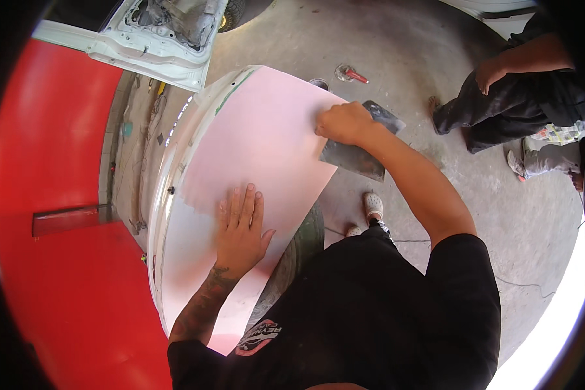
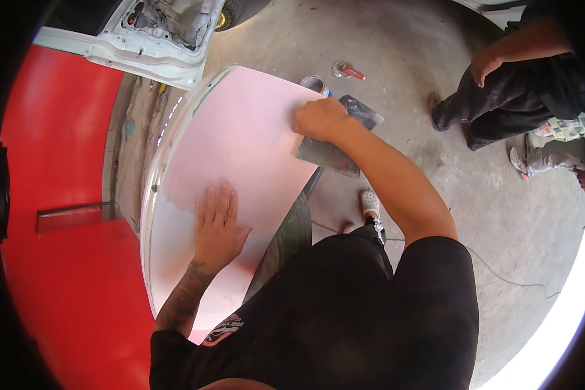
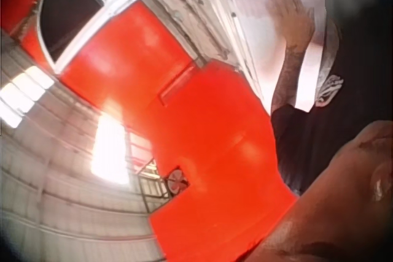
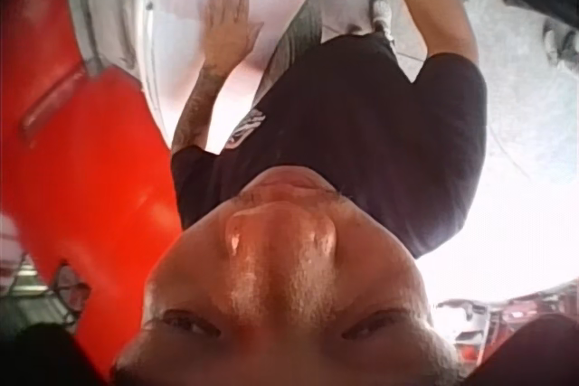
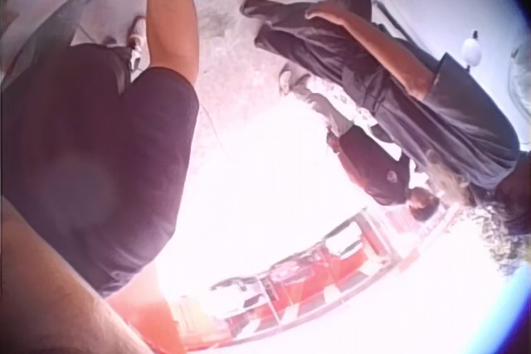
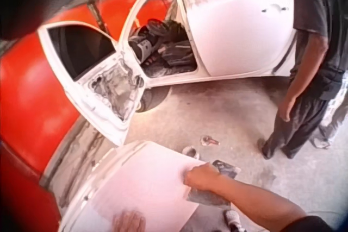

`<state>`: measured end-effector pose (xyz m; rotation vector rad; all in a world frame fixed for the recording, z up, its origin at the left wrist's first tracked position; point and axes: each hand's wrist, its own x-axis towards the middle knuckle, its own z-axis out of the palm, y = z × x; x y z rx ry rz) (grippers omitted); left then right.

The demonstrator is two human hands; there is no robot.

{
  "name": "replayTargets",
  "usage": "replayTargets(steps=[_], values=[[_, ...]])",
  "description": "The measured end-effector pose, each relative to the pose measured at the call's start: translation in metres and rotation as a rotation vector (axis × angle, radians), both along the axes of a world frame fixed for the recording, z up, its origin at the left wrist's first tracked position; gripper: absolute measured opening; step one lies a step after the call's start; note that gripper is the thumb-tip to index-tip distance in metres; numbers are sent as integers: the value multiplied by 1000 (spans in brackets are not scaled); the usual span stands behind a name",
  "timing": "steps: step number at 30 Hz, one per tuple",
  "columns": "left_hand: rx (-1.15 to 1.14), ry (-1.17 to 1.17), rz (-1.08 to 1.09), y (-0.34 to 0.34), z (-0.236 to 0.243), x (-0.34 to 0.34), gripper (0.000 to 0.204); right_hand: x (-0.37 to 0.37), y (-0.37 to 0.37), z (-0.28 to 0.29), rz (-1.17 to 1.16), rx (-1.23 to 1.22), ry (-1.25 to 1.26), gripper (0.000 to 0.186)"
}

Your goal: The person applies and smooths filler on a car panel using metal spreaders, touches the surface by hand, and walks around to touch the car body.

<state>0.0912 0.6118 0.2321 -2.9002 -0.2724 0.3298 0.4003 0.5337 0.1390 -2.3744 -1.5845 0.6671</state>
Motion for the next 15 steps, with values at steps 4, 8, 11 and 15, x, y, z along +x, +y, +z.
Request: replayTargets(steps=[4, 8, 11, 15], values=[[67, 20, -74, 31, 8, 18, 80, -22, -55, -45, -253, 141, 325, 39], [121, 50, -202, 57, 7, 63, 82, -45, -118, -118, -474, 112, 623, 44], [134, 62, -297, 68, -1, 101, 82, -84, -176, -183, -610, 47, 614, 44], [155, 13, -382, 69, -13, 161, 84, -140, -274, -268, -539, -145, 477, 26]])
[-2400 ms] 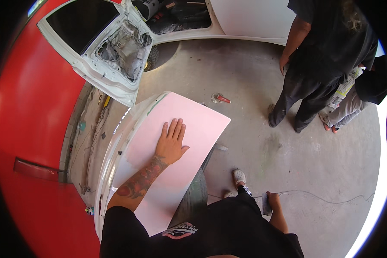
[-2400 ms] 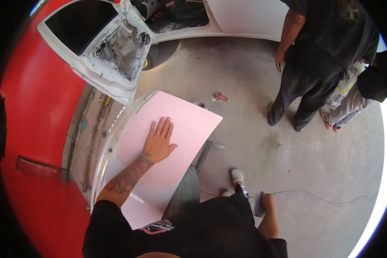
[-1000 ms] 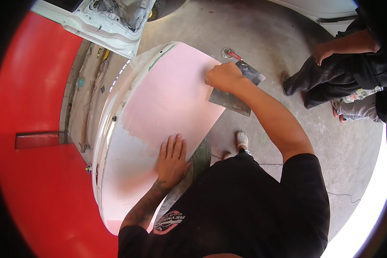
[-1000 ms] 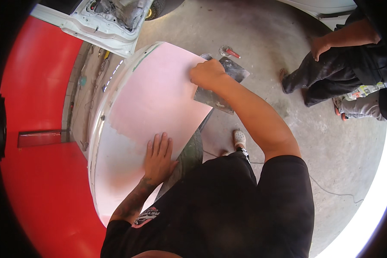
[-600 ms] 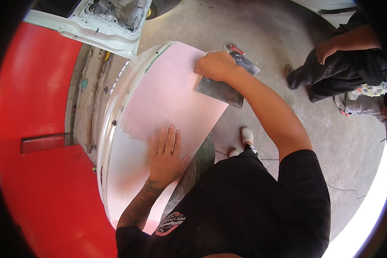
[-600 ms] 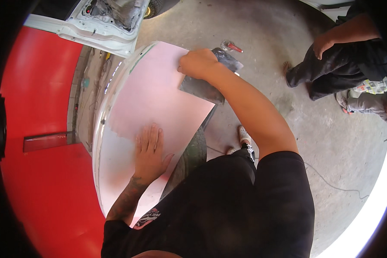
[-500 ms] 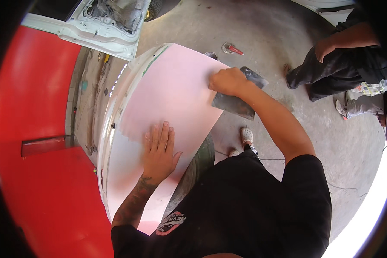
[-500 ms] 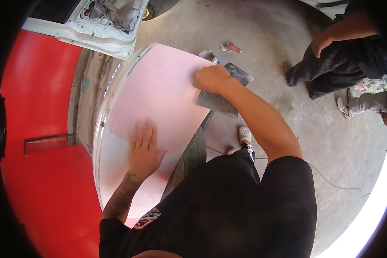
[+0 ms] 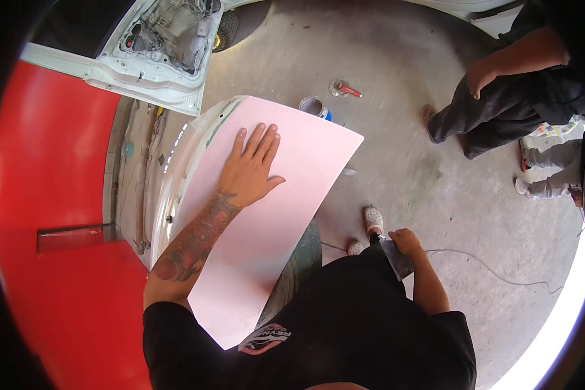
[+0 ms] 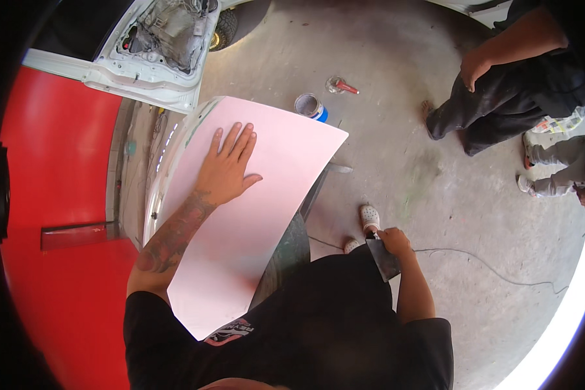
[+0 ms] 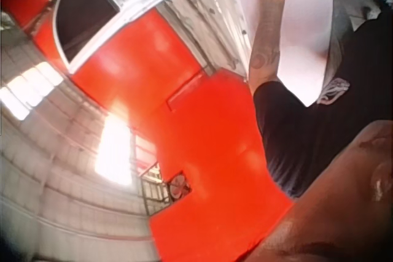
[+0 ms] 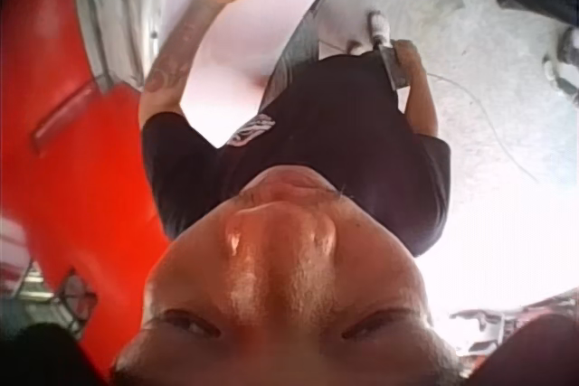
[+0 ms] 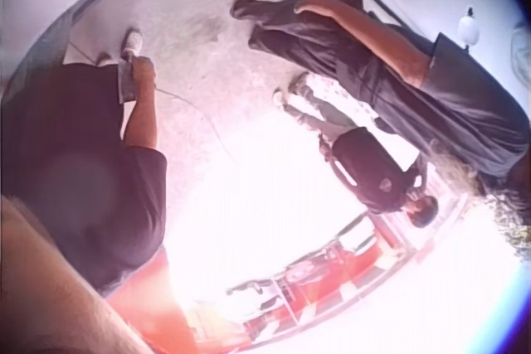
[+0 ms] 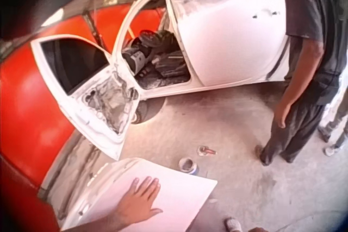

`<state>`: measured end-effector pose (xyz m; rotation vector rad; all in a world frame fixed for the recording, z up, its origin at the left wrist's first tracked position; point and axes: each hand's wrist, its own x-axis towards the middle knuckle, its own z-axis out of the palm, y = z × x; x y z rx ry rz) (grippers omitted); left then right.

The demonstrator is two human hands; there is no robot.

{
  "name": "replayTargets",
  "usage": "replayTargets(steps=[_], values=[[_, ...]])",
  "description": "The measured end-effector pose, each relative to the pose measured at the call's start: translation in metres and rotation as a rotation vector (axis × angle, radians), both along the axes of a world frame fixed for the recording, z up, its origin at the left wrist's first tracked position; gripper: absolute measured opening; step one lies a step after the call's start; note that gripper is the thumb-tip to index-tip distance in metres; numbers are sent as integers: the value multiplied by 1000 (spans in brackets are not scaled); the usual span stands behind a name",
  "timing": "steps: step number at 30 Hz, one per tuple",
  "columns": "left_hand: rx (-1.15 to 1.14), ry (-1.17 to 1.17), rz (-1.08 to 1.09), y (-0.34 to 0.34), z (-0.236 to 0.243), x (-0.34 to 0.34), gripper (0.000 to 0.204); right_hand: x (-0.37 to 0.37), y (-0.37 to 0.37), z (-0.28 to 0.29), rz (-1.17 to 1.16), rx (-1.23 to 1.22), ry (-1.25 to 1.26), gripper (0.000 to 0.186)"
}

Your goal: The person applies and smooths filler on a car panel using metal spreaders, touches the surface by hand, and walks around to touch the car body.

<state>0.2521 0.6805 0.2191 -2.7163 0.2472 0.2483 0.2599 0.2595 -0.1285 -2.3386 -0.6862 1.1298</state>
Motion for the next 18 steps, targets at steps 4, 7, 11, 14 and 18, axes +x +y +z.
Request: replayTargets(steps=[4, 7, 11, 14, 18], values=[[28, -64, -40, 2, -20, 48, 85, -39, -57, -31, 215, -76, -149, 22], [22, -81, -3, 3, -34, 60, 85, -54, -77, -52, 181, -127, -196, 18], [14, -82, 13, 0, -33, 51, 83, -47, -73, -51, 113, -162, -160, 17], [2, -104, -4, -1, -28, 36, 81, -35, -60, -52, 109, -147, -182, 17], [5, -123, 6, -4, -19, 13, 79, -14, -34, -45, 74, -47, -239, 21]])
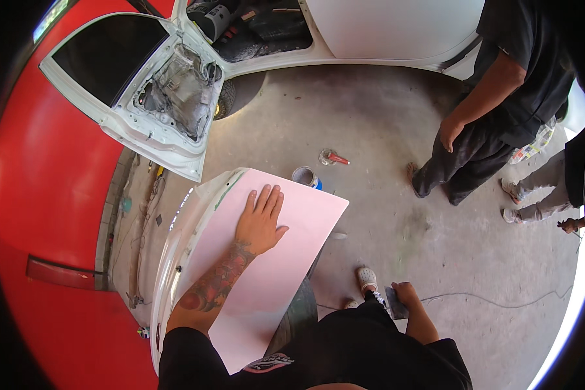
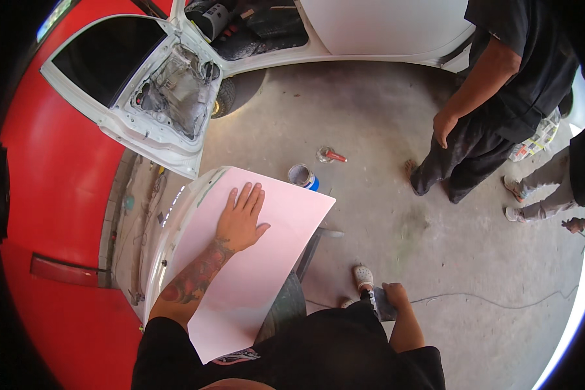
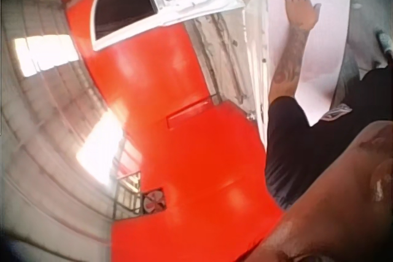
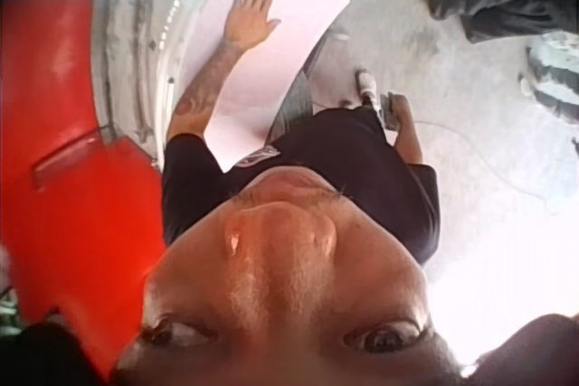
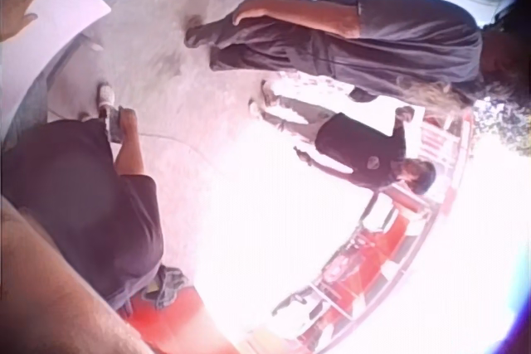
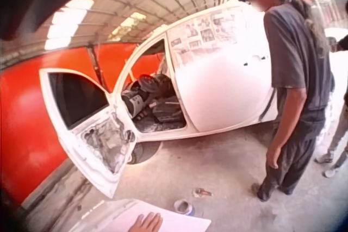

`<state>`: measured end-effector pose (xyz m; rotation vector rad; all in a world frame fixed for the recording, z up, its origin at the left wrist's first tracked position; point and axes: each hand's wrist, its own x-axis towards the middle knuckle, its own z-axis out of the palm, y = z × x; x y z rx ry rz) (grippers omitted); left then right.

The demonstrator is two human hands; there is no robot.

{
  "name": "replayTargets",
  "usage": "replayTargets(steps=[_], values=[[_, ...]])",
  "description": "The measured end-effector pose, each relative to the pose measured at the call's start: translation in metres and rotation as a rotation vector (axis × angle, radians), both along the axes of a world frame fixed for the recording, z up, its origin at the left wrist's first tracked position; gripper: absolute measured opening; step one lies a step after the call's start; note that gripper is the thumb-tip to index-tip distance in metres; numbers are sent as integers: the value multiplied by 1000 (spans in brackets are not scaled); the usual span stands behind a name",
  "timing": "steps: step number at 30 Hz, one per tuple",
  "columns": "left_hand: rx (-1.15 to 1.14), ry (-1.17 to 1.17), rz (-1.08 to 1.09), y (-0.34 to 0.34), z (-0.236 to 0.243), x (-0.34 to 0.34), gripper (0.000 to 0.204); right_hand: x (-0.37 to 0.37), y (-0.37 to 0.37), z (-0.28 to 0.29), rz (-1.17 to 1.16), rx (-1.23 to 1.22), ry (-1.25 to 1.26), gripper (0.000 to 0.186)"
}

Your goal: The person applies and smooths filler on a car panel using metal spreaders, touches the surface by hand, and walks around to touch the car body.

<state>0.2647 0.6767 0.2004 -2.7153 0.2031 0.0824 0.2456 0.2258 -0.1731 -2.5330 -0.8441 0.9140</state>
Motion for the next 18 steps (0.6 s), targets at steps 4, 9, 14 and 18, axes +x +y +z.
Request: replayTargets(steps=[4, 9, 14, 18], values=[[-10, -6, 20, -2, 4, -21, 77, 9, 13, 7, -80, 55, 42, 25], [-19, 1, 36, -5, 9, -40, 77, 4, 2, -4, -3, -43, 46, 25], [-19, 15, 60, -6, 12, -61, 76, -8, -8, -8, 112, -126, 54, 22], [-12, 22, 60, -7, 16, -78, 76, -16, -14, -10, 118, -132, 47, 20]])
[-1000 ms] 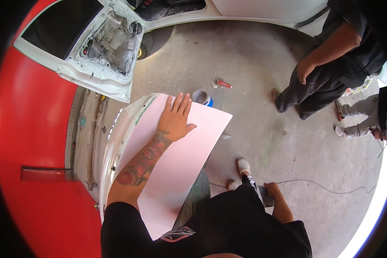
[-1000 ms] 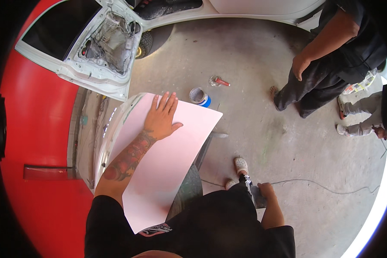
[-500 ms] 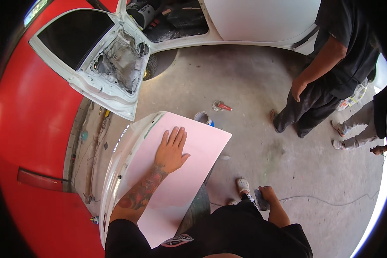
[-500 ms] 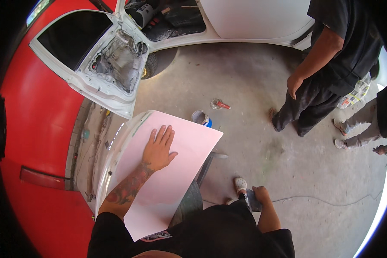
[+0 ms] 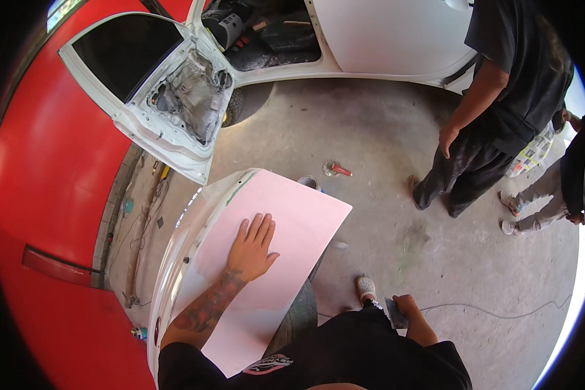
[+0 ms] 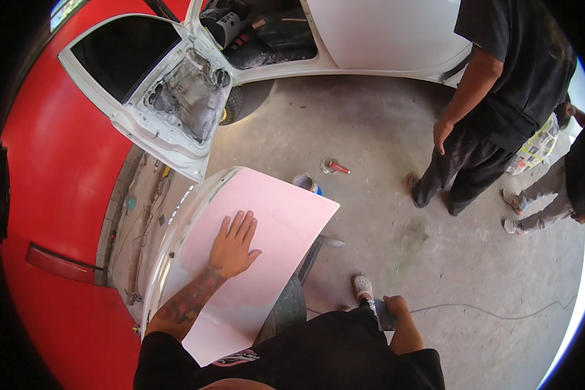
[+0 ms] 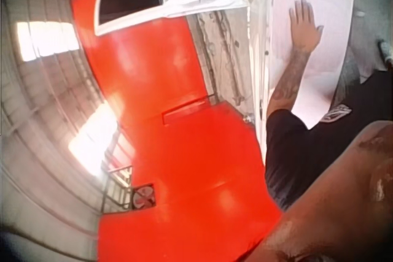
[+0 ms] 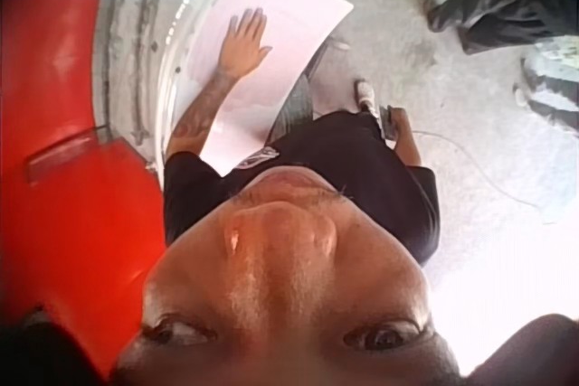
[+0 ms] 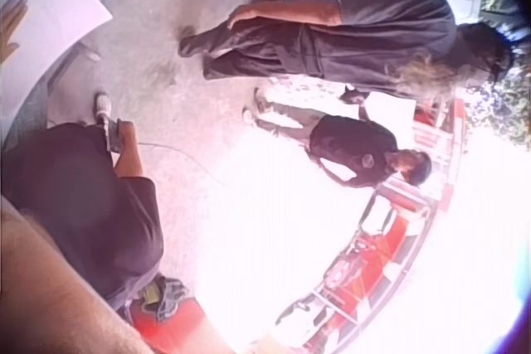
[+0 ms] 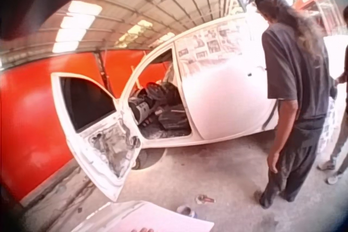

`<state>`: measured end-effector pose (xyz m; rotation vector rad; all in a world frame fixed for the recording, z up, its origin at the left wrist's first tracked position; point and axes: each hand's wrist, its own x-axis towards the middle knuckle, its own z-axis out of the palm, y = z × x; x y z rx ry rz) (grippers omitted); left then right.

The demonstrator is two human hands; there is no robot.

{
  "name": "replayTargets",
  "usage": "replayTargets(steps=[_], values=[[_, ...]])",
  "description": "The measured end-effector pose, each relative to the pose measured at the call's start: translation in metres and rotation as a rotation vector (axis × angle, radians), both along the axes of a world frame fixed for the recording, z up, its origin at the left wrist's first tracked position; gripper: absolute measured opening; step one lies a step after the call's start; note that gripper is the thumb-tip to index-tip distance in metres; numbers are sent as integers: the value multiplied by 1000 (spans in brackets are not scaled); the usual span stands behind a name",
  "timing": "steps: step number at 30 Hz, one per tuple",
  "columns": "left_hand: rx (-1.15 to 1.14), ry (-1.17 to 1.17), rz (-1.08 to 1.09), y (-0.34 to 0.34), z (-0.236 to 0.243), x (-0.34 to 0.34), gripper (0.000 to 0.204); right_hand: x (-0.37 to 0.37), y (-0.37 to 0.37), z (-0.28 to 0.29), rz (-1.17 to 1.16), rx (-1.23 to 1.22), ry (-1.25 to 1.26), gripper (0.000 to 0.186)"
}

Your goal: The person applies and smooths filler on a car panel using metal spreaders, touches the surface by hand, and walks around to touch the car body.

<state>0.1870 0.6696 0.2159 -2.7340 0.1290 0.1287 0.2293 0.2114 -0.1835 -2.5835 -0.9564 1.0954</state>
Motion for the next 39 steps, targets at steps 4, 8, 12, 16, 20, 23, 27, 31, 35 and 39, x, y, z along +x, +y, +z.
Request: replayTargets(steps=[4, 8, 12, 16, 20, 23, 27, 31, 35, 39], values=[[21, 18, 13, -2, 4, -17, 75, -3, -1, 2, -3, 25, -58, 19], [45, 37, 38, -6, 7, -33, 75, -3, 0, 4, 5, 64, -106, 19], [45, 24, 44, -7, 8, -52, 74, -5, -2, 5, -1, 80, -115, 20], [35, -9, 56, -8, 7, -74, 74, -9, -7, 4, -3, 66, -100, 20], [22, -33, 75, -11, 3, -100, 75, -14, -10, 6, -14, 45, -59, 21], [26, -14, 89, -15, 3, -118, 76, -17, -14, 3, 17, 41, -76, 20], [50, 17, 117, -25, 5, -144, 75, -20, -16, 3, 25, 58, -98, 19], [40, 102, 100, -33, 0, -159, 77, -25, -20, -3, -6, 40, -98, 19], [45, 160, 19, -33, -3, -138, 80, -40, -28, -6, -44, 68, -95, 20], [58, 156, -86, -29, -17, -85, 80, -55, -39, -8, -108, -8, -42, 22]])
